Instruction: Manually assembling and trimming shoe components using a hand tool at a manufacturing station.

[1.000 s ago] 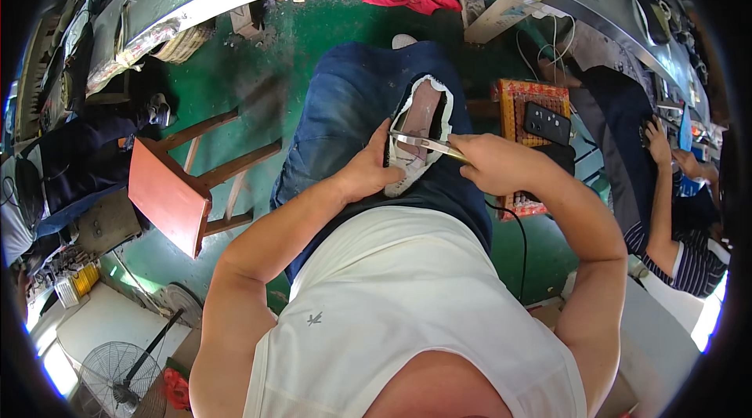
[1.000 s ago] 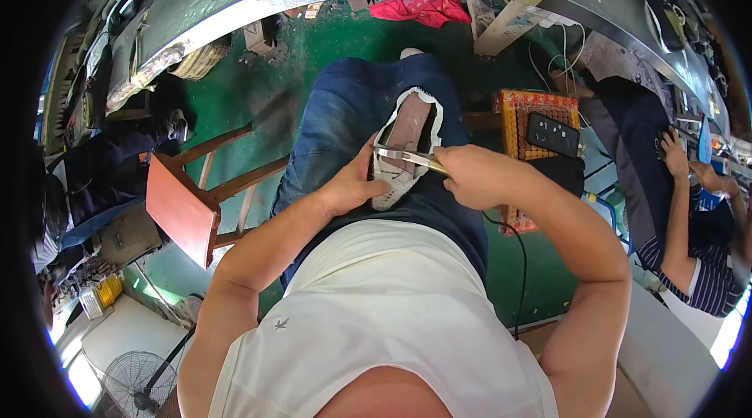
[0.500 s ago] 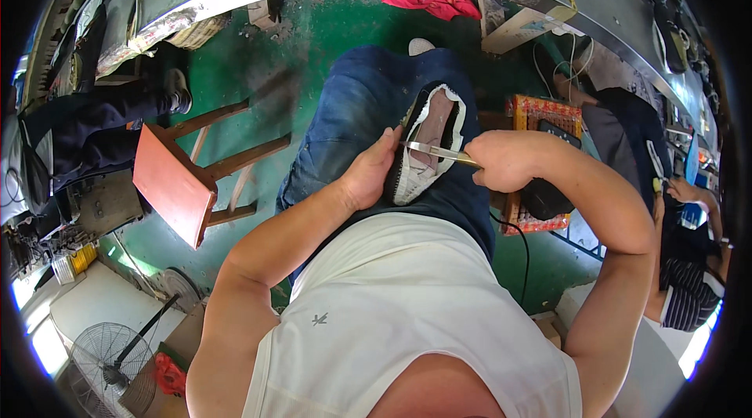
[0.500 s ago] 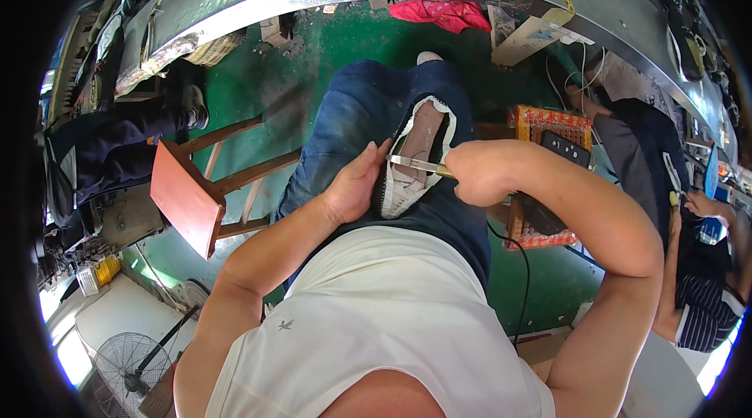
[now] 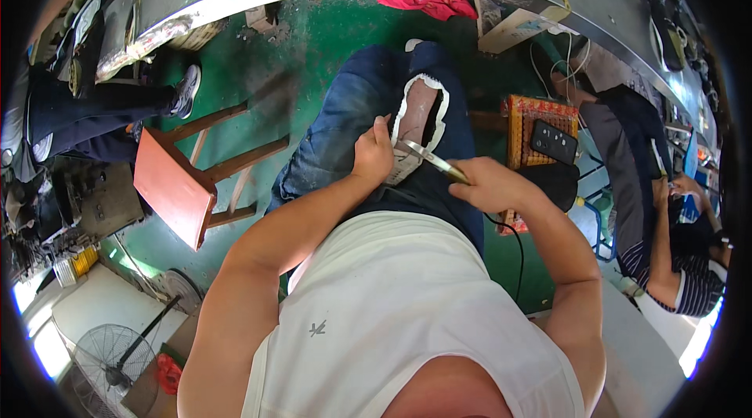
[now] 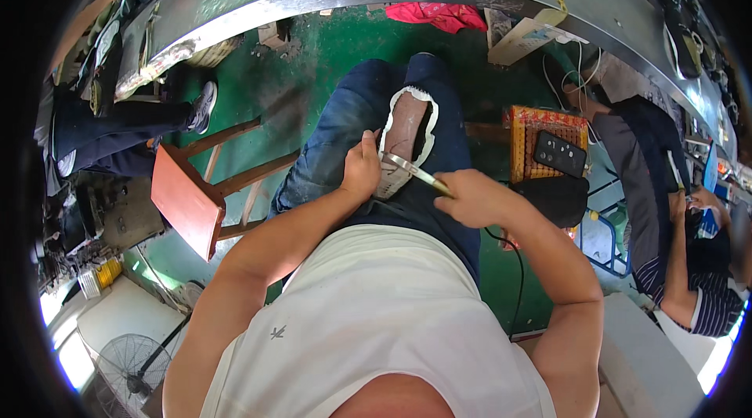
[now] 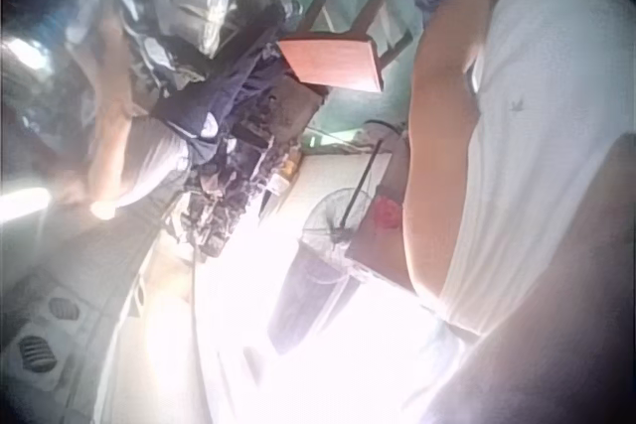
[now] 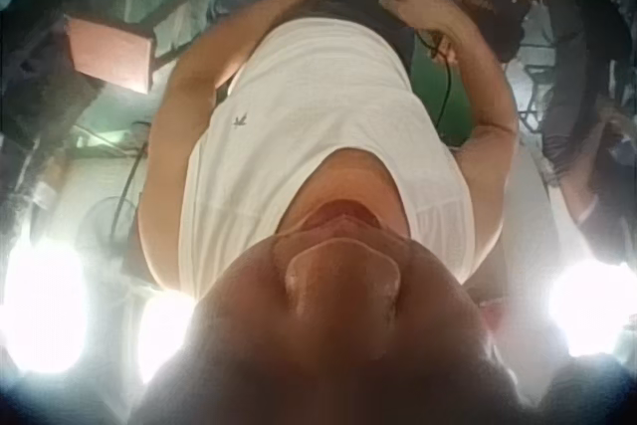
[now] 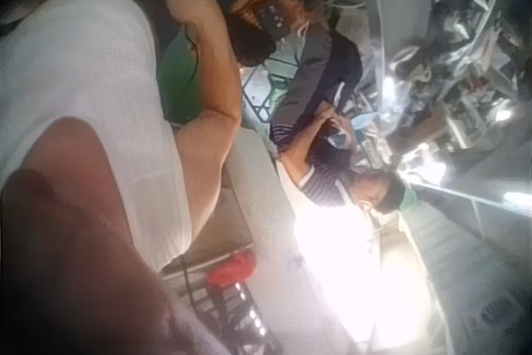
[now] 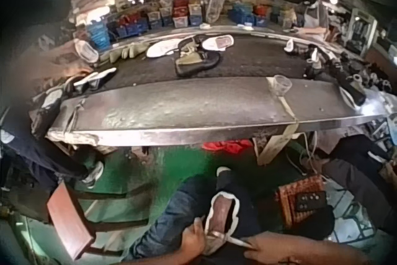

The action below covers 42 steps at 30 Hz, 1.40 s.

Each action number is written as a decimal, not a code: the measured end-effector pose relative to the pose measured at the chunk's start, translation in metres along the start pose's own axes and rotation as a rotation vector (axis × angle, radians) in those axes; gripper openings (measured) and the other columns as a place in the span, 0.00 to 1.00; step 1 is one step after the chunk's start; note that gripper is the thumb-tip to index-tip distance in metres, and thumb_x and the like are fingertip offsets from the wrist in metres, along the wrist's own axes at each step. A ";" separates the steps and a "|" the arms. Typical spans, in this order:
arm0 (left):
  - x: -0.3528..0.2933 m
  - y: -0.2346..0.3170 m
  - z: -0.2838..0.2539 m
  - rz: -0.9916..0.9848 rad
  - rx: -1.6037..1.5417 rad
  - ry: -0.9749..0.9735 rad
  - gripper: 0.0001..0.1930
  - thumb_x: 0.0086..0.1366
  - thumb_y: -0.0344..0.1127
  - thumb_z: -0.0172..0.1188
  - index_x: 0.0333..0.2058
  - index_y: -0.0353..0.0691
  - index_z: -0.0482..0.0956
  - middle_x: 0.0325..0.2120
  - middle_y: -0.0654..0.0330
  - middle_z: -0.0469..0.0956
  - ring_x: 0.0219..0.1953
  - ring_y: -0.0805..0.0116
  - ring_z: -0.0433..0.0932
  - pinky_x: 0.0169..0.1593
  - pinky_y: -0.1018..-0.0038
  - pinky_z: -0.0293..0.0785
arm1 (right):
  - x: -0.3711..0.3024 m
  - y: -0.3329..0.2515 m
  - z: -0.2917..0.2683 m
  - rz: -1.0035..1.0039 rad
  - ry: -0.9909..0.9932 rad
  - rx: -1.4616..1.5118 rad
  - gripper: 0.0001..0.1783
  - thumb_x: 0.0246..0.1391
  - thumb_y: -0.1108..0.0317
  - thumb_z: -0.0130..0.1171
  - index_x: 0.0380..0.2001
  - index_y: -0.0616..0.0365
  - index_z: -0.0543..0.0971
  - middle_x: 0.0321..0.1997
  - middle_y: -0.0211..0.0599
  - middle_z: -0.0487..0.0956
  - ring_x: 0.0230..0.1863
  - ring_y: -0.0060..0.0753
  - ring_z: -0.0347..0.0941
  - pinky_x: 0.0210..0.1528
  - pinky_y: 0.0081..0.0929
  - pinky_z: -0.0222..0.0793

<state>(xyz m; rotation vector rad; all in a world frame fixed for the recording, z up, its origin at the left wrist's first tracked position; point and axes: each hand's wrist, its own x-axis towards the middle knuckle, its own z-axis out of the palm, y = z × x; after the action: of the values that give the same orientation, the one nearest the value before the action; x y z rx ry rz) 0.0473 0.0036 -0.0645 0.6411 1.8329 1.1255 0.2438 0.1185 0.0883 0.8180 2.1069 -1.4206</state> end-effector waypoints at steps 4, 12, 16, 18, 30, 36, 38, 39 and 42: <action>-0.013 0.016 -0.001 0.305 0.192 -0.059 0.25 0.78 0.44 0.39 0.60 0.31 0.72 0.53 0.37 0.77 0.56 0.38 0.76 0.59 0.60 0.73 | 0.017 0.044 0.019 -0.177 0.517 -0.333 0.21 0.59 0.66 0.58 0.51 0.69 0.73 0.43 0.62 0.79 0.43 0.64 0.77 0.48 0.50 0.72; -0.010 0.049 -0.017 0.465 0.686 -0.401 0.27 0.75 0.38 0.46 0.71 0.46 0.57 0.62 0.36 0.67 0.56 0.32 0.73 0.56 0.54 0.76 | 0.018 0.058 -0.019 0.038 0.219 -0.124 0.12 0.60 0.65 0.58 0.40 0.64 0.74 0.35 0.57 0.80 0.42 0.56 0.80 0.46 0.47 0.73; 0.006 0.021 -0.020 0.601 0.591 -0.378 0.27 0.74 0.44 0.48 0.70 0.57 0.60 0.65 0.33 0.60 0.45 0.33 0.80 0.50 0.52 0.79 | 0.019 0.022 -0.032 0.157 0.237 0.176 0.17 0.66 0.58 0.53 0.37 0.65 0.74 0.34 0.62 0.80 0.41 0.65 0.77 0.44 0.48 0.72; 0.009 0.040 -0.016 0.510 0.677 -0.473 0.27 0.74 0.44 0.48 0.70 0.56 0.60 0.65 0.34 0.61 0.45 0.33 0.80 0.49 0.51 0.80 | 0.048 0.044 -0.013 -0.043 0.539 0.103 0.19 0.67 0.56 0.51 0.37 0.65 0.74 0.35 0.63 0.80 0.41 0.67 0.77 0.44 0.52 0.71; -0.026 0.030 -0.026 0.064 0.314 -0.366 0.36 0.72 0.45 0.54 0.70 0.29 0.53 0.62 0.37 0.69 0.65 0.44 0.69 0.67 0.64 0.64 | 0.033 0.041 0.005 -0.108 0.374 0.137 0.23 0.71 0.54 0.44 0.32 0.63 0.74 0.22 0.43 0.78 0.24 0.37 0.77 0.31 0.34 0.71; -0.031 0.050 -0.043 0.106 0.354 -0.554 0.55 0.58 0.41 0.68 0.73 0.37 0.37 0.55 0.34 0.74 0.57 0.42 0.76 0.59 0.63 0.72 | 0.029 0.044 0.027 -0.113 0.408 0.213 0.24 0.71 0.52 0.44 0.32 0.64 0.75 0.20 0.39 0.77 0.22 0.30 0.75 0.28 0.30 0.70; -0.017 0.064 -0.046 0.012 0.577 -0.667 0.58 0.55 0.39 0.70 0.73 0.40 0.34 0.50 0.34 0.77 0.53 0.41 0.78 0.57 0.60 0.74 | 0.029 0.049 0.025 0.020 0.315 0.307 0.25 0.71 0.52 0.44 0.33 0.65 0.76 0.21 0.39 0.78 0.23 0.29 0.76 0.28 0.28 0.70; -0.017 0.084 -0.050 0.046 0.621 -0.630 0.53 0.54 0.37 0.71 0.71 0.38 0.44 0.47 0.37 0.79 0.48 0.40 0.80 0.52 0.57 0.76 | 0.025 0.051 0.024 -0.032 0.345 0.328 0.25 0.73 0.52 0.42 0.37 0.66 0.76 0.26 0.39 0.78 0.24 0.28 0.76 0.30 0.27 0.70; -0.016 0.119 -0.069 0.420 0.742 -0.363 0.42 0.53 0.36 0.72 0.64 0.37 0.58 0.44 0.40 0.80 0.45 0.41 0.82 0.47 0.57 0.78 | 0.027 0.084 0.036 -0.188 0.567 0.695 0.25 0.74 0.51 0.41 0.43 0.66 0.74 0.31 0.38 0.78 0.27 0.28 0.75 0.32 0.26 0.71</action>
<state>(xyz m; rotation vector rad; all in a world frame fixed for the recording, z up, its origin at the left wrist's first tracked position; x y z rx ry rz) -0.0071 0.0156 0.0625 1.6030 1.8070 0.4796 0.2857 0.1146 0.0024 1.4510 2.1052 -2.2972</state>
